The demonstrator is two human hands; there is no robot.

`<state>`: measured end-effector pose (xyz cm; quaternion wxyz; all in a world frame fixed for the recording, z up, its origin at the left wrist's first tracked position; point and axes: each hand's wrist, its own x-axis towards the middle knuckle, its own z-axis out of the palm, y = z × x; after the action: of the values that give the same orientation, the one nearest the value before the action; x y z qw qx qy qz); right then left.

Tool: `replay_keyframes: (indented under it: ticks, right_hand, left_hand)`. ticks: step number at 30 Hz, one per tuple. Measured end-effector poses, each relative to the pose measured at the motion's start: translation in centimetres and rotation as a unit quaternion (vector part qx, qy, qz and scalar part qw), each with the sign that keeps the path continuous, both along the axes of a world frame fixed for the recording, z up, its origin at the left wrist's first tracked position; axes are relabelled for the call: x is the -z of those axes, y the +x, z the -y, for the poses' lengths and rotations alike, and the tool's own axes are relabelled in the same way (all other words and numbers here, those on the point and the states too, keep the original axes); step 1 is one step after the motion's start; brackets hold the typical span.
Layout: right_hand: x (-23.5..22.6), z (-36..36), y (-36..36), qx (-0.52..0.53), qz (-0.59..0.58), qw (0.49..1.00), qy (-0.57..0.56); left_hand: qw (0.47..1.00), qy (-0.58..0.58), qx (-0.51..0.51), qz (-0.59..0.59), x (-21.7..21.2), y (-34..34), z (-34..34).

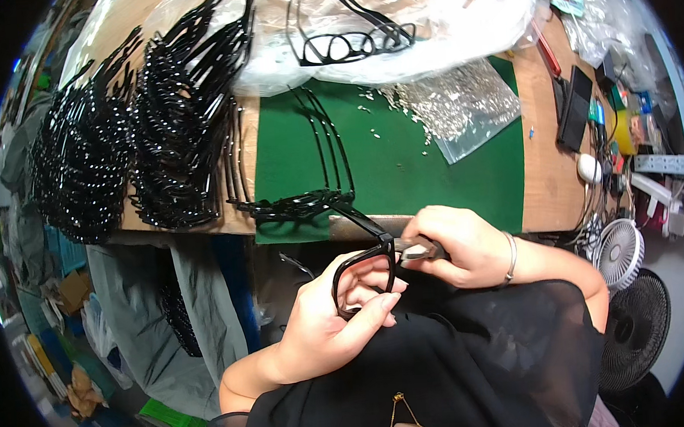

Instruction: The person uses pliers to attach small metal screws to the hinges of black eyeglass frames. They repeatedly pick up frames, tighten the screws, and place the finished frames into a large plastic bag. The workspace contains many unassembled frames and a pile of screws.

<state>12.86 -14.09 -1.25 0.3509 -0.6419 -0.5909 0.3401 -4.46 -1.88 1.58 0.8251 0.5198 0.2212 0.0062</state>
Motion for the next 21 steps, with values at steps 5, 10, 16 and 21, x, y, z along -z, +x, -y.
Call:
replay_keyframes:
  ticks: [5,10,16,21]
  right_hand:
    - [0.0,-0.8,0.8,-0.051,0.023,0.997,0.052]
    - [1.2,-0.8,1.2,-0.053,0.103,0.988,0.105]
    - [1.5,-0.3,0.5,0.007,0.157,0.982,0.103]
    - [0.7,0.2,2.0,-0.019,0.059,0.997,0.039]
  left_hand:
    - [0.988,0.147,0.033,-0.032,0.5,-0.1,0.7]
    - [0.905,0.411,0.092,0.058,1.3,0.5,0.2]
    - [0.917,0.390,0.071,0.046,1.8,0.7,0.6]
    - [0.938,0.328,0.101,0.052,1.9,0.5,-0.1]
